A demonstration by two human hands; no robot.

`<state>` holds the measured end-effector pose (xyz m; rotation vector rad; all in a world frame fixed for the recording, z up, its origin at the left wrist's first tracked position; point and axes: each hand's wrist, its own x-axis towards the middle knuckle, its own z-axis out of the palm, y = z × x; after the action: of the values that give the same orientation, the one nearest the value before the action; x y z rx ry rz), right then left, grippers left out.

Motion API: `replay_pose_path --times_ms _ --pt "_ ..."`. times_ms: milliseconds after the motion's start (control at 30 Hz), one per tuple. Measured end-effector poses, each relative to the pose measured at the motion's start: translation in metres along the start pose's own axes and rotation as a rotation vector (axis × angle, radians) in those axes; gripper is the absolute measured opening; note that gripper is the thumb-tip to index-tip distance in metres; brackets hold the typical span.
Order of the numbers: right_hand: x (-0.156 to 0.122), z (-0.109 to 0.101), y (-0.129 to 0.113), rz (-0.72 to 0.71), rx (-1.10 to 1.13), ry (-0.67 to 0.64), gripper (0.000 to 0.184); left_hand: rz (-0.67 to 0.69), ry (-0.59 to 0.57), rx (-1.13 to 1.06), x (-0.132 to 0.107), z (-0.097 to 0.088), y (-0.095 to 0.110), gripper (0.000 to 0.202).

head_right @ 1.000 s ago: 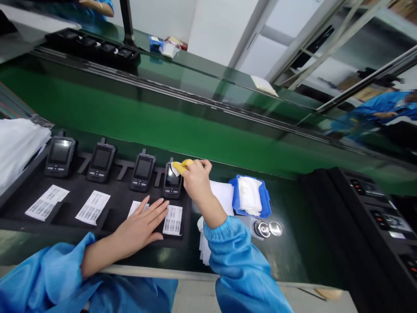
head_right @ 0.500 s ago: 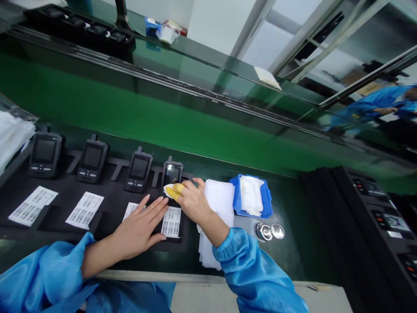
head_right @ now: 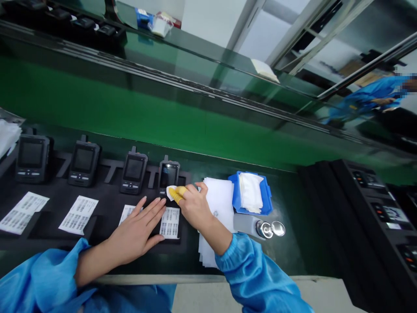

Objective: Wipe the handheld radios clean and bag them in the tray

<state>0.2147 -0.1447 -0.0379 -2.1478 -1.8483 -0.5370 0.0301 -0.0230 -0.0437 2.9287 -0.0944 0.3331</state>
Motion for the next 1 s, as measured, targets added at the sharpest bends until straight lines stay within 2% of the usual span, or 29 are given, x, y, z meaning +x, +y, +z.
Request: replay_pose_path --times_ms 133,233,300,400,500,633,733,833,1000 --pt "0.030 -0.001 -0.003 0.011 -0.068 -0.016 0.026 0.003 0.017 0.018 0.001 0.000 0.000 0.056" --pt "0.057 0.002 0.003 -0.014 -0.116 -0.001 0.020 0.000 0.000 0.023 0.001 -0.001 0.000 0.056" --pt "0.064 0.003 0.011 -0.012 -0.137 -0.002 0.020 -0.002 -0.013 0.018 0.001 -0.001 0.000 0.056" --pt "0.059 0.003 0.021 0.053 -0.131 -0.036 0.023 -0.009 -0.023 -0.002 0.001 -0.001 0.000 0.055" --pt "0.040 0.004 0.022 0.092 -0.092 -0.041 0.025 -0.011 -0.019 -0.014 0.001 -0.001 0.001 0.053" --pt "0.007 0.003 0.005 0.041 -0.030 -0.029 0.025 -0.007 -0.012 -0.011 0.001 0.000 0.000 0.052" --pt "-0.007 -0.001 -0.007 -0.009 0.011 -0.044 0.028 -0.010 -0.014 -0.011 0.001 0.001 0.000 0.053" --pt "0.001 -0.007 -0.007 0.018 0.013 -0.071 0.031 -0.012 -0.029 -0.016 0.000 0.001 0.000 0.052" --pt "0.049 -0.004 0.008 0.031 -0.068 -0.052 0.029 -0.010 -0.064 -0.013 0.001 -0.002 0.000 0.051"
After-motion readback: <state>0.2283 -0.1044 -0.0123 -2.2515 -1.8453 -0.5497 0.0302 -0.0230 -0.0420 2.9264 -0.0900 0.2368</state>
